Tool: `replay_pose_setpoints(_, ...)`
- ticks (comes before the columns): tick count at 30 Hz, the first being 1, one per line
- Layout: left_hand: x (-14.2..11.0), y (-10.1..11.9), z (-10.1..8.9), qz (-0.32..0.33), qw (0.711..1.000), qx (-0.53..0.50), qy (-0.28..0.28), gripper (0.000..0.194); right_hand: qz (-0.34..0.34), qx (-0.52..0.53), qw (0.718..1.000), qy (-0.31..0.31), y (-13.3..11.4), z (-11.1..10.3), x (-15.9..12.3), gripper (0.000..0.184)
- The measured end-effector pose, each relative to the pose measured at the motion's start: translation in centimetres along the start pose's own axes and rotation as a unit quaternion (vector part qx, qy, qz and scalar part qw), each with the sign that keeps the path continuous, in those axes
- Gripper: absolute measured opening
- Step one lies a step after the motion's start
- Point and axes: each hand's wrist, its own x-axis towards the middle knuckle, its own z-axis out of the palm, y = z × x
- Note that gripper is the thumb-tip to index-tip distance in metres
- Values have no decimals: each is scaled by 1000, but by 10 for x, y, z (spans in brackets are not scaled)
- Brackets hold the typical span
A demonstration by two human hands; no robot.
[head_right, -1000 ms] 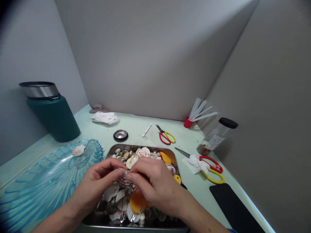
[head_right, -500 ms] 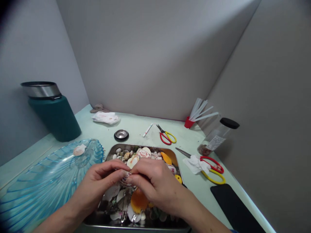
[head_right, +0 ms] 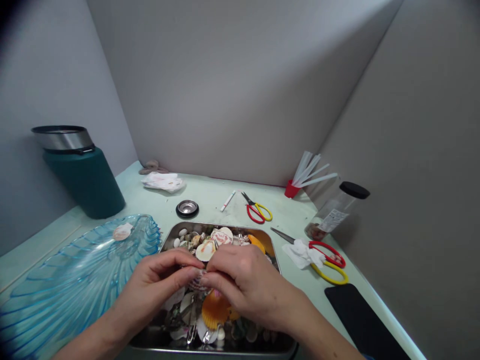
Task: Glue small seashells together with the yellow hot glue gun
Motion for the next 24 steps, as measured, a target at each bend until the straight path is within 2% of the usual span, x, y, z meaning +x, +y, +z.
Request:
replay_pose_setpoints(13, -1, -1, 0, 16, 1000, 22, 9, 10, 11, -6, 1000, 15, -2, 3, 2, 19)
replay_pose_setpoints(24, 0, 0, 0, 6, 1000, -3, 17, 13, 9, -29, 999, 35, -4, 9, 2, 23)
